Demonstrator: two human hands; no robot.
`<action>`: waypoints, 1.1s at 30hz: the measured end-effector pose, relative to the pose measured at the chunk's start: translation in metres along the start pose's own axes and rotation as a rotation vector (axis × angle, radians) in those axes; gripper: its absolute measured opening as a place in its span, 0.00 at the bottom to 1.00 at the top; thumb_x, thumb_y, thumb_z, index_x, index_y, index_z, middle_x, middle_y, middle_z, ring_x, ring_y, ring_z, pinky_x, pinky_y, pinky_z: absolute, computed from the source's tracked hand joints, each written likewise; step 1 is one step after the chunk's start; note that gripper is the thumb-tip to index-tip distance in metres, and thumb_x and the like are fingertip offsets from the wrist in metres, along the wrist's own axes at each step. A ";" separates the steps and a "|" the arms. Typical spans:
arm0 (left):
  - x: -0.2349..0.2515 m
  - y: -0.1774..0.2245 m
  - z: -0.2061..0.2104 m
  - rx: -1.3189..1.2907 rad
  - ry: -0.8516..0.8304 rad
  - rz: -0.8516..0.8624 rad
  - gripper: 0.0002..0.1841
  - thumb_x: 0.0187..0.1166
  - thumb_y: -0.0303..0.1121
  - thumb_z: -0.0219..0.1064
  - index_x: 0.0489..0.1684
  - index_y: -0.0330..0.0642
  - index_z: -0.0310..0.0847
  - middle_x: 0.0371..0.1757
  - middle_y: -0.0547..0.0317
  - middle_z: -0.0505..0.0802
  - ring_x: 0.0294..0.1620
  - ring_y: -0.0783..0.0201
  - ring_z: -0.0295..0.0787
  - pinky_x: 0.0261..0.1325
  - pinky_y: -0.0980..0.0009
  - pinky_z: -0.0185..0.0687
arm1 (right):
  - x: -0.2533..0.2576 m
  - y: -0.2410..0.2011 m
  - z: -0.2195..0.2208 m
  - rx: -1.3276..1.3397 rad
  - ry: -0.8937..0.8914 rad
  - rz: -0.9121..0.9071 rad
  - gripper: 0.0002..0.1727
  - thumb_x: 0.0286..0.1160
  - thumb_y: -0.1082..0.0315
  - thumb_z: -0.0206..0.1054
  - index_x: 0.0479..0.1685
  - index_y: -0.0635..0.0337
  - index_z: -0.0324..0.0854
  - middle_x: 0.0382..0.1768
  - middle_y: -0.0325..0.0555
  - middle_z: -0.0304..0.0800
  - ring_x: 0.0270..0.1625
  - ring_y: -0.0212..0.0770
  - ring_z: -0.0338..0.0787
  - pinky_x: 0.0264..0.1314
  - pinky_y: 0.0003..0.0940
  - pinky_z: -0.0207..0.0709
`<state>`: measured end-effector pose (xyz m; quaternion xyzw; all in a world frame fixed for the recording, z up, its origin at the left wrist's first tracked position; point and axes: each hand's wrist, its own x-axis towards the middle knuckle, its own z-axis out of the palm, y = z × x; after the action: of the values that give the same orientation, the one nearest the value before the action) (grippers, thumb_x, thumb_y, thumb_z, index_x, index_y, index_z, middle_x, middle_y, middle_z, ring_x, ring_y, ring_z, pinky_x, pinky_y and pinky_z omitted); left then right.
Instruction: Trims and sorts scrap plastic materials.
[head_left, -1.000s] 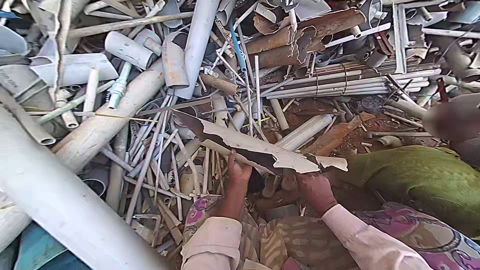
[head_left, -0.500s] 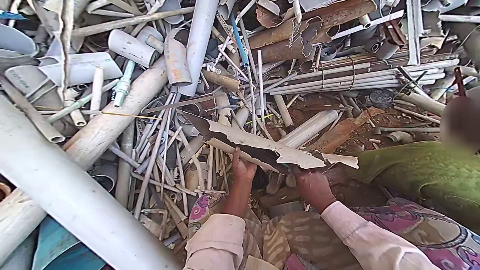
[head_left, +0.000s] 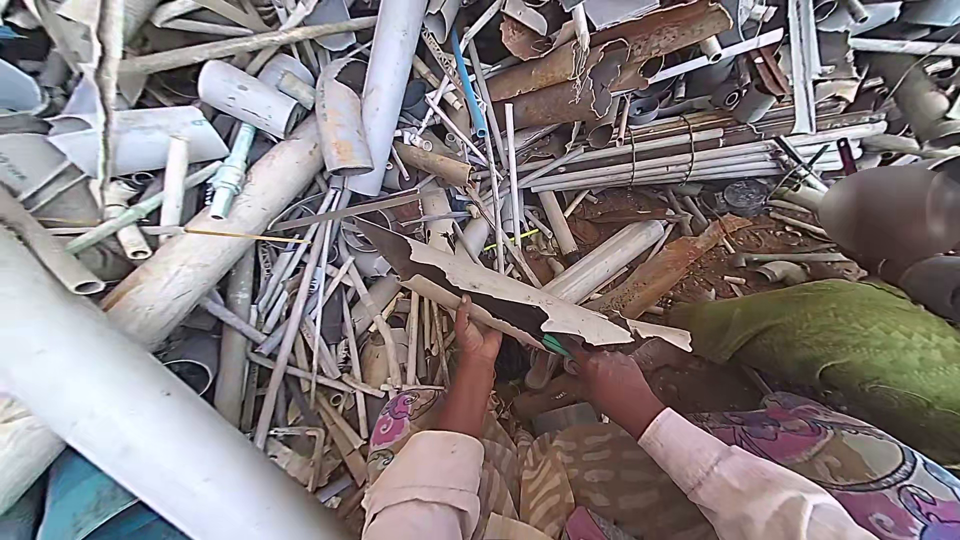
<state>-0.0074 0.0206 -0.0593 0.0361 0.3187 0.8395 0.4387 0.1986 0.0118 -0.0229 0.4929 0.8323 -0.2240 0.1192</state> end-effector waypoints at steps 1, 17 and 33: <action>0.002 0.001 -0.001 0.013 0.003 0.004 0.16 0.91 0.41 0.43 0.66 0.46 0.66 0.55 0.53 0.85 0.57 0.58 0.85 0.58 0.52 0.84 | -0.001 0.003 -0.006 -0.009 0.011 0.019 0.23 0.93 0.62 0.52 0.81 0.53 0.75 0.57 0.67 0.91 0.62 0.69 0.90 0.60 0.66 0.79; 0.008 0.008 -0.006 0.047 0.029 0.054 0.13 0.90 0.36 0.45 0.64 0.45 0.67 0.53 0.53 0.84 0.54 0.59 0.85 0.57 0.52 0.84 | 0.002 0.000 -0.004 -0.009 -0.037 0.018 0.27 0.94 0.61 0.52 0.91 0.43 0.64 0.65 0.67 0.87 0.64 0.70 0.89 0.61 0.67 0.80; 0.010 0.013 -0.010 -0.002 -0.076 0.193 0.12 0.80 0.31 0.47 0.56 0.44 0.69 0.46 0.57 0.88 0.49 0.62 0.88 0.52 0.55 0.87 | -0.011 0.013 -0.010 0.025 -0.059 0.024 0.34 0.92 0.63 0.55 0.96 0.34 0.54 0.66 0.66 0.87 0.66 0.69 0.88 0.64 0.66 0.79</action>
<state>-0.0260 0.0174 -0.0620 0.0980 0.2959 0.8761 0.3677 0.2150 0.0138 -0.0131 0.4976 0.8194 -0.2475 0.1403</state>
